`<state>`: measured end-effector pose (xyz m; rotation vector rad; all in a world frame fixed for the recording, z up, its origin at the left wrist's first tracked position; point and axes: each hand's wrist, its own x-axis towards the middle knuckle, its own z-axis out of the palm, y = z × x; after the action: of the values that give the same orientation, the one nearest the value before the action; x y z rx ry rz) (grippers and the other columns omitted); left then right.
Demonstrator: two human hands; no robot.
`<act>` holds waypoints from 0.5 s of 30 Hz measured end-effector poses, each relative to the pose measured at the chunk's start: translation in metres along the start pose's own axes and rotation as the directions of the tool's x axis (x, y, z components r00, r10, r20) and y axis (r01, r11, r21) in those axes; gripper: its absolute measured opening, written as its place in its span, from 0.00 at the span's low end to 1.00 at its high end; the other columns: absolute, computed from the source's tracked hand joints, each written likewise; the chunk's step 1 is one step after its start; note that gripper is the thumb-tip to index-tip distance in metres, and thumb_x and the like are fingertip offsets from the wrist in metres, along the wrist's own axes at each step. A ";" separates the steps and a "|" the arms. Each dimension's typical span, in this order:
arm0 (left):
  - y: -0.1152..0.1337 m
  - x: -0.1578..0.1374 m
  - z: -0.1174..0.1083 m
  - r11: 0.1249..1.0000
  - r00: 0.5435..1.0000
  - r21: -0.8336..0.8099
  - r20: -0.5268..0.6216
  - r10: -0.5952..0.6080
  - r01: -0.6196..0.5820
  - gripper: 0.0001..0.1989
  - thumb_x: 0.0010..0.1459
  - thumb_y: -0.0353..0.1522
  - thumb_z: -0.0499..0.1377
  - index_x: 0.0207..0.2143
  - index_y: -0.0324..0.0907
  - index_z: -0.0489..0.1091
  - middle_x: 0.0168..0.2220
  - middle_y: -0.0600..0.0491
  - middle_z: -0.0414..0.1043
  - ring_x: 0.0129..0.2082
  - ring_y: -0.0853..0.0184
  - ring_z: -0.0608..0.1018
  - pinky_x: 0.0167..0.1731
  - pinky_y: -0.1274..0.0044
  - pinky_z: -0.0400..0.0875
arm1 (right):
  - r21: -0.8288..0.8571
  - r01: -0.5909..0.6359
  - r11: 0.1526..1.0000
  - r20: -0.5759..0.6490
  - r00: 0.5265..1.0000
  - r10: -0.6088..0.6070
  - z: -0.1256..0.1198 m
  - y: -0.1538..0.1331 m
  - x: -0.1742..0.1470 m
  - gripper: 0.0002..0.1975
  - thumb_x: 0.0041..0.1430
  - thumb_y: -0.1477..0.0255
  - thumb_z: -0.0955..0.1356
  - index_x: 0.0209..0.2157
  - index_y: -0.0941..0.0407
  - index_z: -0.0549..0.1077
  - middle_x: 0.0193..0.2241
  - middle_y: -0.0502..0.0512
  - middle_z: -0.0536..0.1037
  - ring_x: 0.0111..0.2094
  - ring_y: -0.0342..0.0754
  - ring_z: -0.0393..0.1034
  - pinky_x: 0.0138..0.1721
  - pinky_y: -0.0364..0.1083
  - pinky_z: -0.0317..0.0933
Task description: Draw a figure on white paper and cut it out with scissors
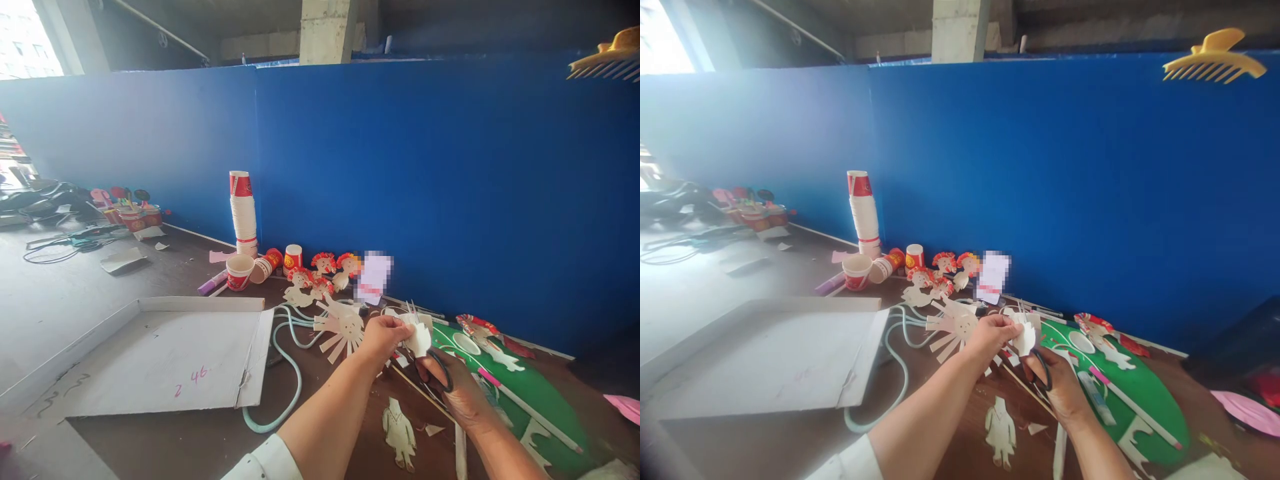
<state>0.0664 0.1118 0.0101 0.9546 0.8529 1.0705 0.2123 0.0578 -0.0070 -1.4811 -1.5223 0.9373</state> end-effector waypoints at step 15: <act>-0.005 0.010 -0.010 0.998 0.997 -0.011 0.034 0.067 -0.066 0.19 0.38 0.42 0.67 0.22 0.39 0.63 0.20 0.58 0.62 0.20 0.76 0.64 0.24 0.80 0.60 | -0.005 -0.006 1.000 0.034 0.999 0.006 0.002 -0.013 -0.002 0.18 0.48 0.55 0.67 0.18 0.54 0.65 0.17 0.48 0.64 0.22 0.44 0.56 0.24 0.44 0.50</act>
<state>0.0618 0.1227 0.0013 0.9960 0.7913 1.1113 0.2058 0.0549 0.0039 -1.4812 -1.5464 0.9676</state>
